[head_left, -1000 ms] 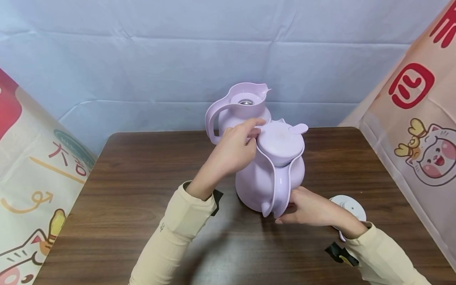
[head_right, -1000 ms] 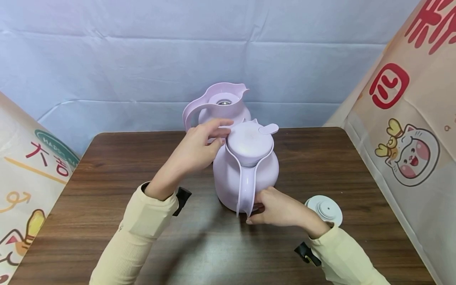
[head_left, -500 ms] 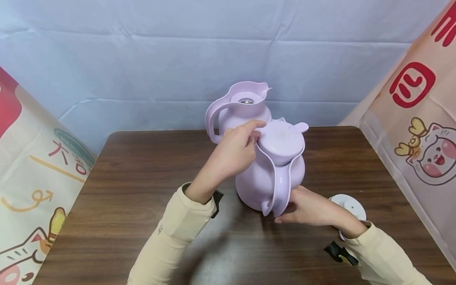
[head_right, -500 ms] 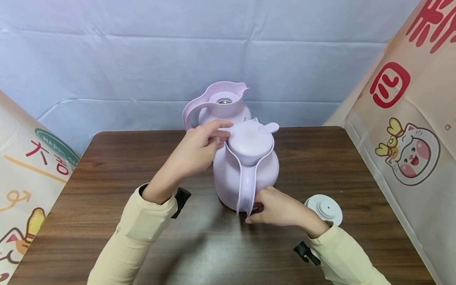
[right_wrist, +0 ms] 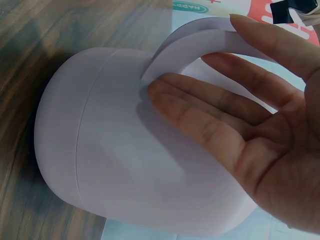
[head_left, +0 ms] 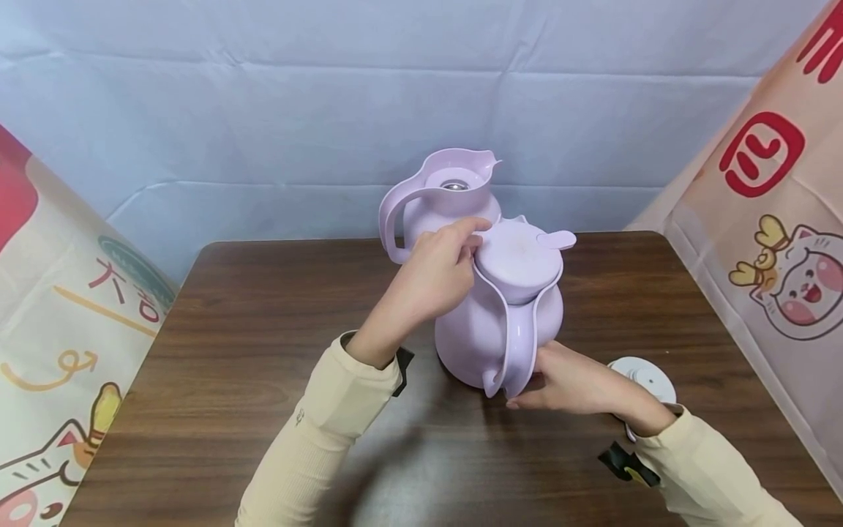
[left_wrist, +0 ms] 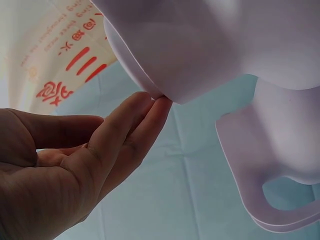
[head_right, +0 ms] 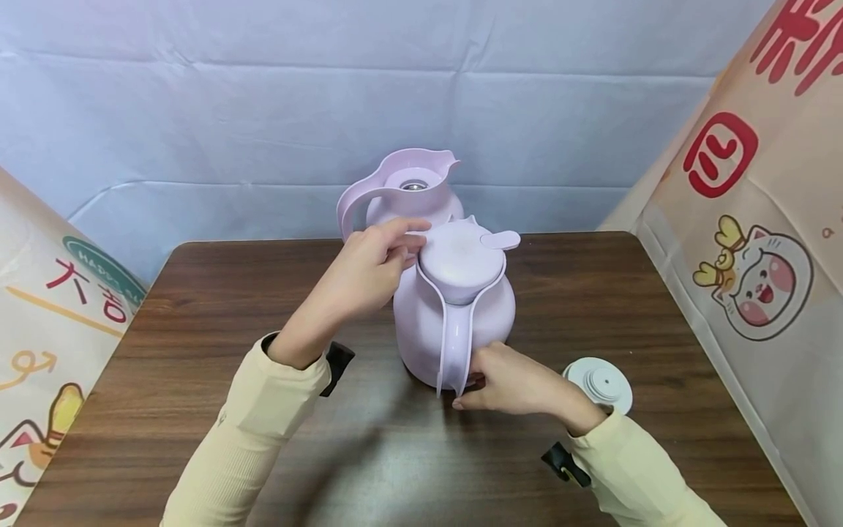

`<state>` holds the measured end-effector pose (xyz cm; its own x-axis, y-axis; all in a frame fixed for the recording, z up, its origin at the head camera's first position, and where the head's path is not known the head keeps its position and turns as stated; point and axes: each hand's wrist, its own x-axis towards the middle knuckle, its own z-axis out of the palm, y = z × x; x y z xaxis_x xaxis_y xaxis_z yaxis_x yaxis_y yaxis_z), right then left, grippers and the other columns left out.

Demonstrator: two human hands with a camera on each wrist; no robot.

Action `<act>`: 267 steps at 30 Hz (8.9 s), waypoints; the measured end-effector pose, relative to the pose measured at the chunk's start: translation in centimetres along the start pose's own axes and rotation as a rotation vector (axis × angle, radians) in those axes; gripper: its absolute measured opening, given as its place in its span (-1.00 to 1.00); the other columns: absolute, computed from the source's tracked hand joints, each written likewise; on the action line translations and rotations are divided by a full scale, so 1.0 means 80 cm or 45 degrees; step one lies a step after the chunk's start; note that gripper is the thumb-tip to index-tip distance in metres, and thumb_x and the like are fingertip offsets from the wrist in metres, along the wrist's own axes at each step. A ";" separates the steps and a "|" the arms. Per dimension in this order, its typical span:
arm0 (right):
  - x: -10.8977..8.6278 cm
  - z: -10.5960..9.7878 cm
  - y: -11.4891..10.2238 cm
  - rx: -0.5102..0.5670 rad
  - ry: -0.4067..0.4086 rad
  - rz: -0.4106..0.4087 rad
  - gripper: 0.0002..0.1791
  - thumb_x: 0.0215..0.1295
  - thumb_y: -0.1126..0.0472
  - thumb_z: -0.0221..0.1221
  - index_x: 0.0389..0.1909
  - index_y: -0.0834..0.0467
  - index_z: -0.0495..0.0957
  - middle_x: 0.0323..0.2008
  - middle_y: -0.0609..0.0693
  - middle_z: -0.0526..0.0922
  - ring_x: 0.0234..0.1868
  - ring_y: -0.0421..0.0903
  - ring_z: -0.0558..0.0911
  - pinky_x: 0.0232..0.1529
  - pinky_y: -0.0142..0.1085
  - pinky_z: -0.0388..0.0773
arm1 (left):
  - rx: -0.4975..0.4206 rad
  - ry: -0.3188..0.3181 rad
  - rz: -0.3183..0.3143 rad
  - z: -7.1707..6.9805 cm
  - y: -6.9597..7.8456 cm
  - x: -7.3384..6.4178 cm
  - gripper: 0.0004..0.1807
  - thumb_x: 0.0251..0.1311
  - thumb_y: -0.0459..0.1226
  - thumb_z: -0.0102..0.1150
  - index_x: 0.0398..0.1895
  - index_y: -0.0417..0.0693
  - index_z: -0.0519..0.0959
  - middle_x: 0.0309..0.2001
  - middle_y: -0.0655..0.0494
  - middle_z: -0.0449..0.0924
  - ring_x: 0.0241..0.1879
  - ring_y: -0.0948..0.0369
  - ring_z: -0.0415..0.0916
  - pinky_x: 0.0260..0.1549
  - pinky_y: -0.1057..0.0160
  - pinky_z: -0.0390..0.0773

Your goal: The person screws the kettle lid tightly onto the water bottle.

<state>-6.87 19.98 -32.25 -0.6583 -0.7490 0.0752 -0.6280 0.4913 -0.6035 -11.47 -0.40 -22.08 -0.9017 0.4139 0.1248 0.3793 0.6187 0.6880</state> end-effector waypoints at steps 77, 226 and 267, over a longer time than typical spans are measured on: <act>-0.001 0.000 0.002 -0.004 0.014 -0.001 -0.85 -0.07 0.22 0.35 -0.45 -0.02 0.59 -0.37 -0.28 0.54 -0.29 -0.32 0.48 -0.23 -0.31 0.46 | 0.147 -0.030 0.091 -0.005 0.003 -0.002 -0.76 0.19 -0.50 -0.23 -0.28 -0.20 0.49 -0.47 0.08 0.45 -0.40 0.14 0.35 -0.36 0.33 0.31; 0.000 0.002 0.003 0.050 -0.015 0.024 -0.84 -0.03 0.24 0.33 -0.41 -0.05 0.60 -0.35 -0.28 0.56 -0.27 -0.32 0.50 -0.21 -0.33 0.47 | 0.074 -0.059 0.080 -0.010 -0.004 0.004 -0.76 0.24 -0.44 -0.15 -0.24 -0.21 0.57 -0.46 0.04 0.45 -0.41 0.18 0.34 -0.36 0.37 0.30; -0.002 0.006 0.007 -0.026 0.040 -0.019 -0.83 -0.06 0.21 0.35 -0.42 -0.06 0.61 -0.36 -0.28 0.57 -0.28 -0.33 0.50 -0.23 -0.32 0.47 | -0.043 -0.068 -0.073 -0.007 -0.030 -0.004 -0.64 0.26 -0.39 -0.17 0.09 -0.19 0.45 -0.03 0.00 0.56 0.01 0.18 0.45 -0.02 0.26 0.37</act>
<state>-6.90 20.17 -32.98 -0.6613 -0.7421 0.1096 -0.6460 0.4892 -0.5860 -12.19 -2.39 -23.34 -0.9089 0.4144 0.0469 0.3196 0.6197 0.7169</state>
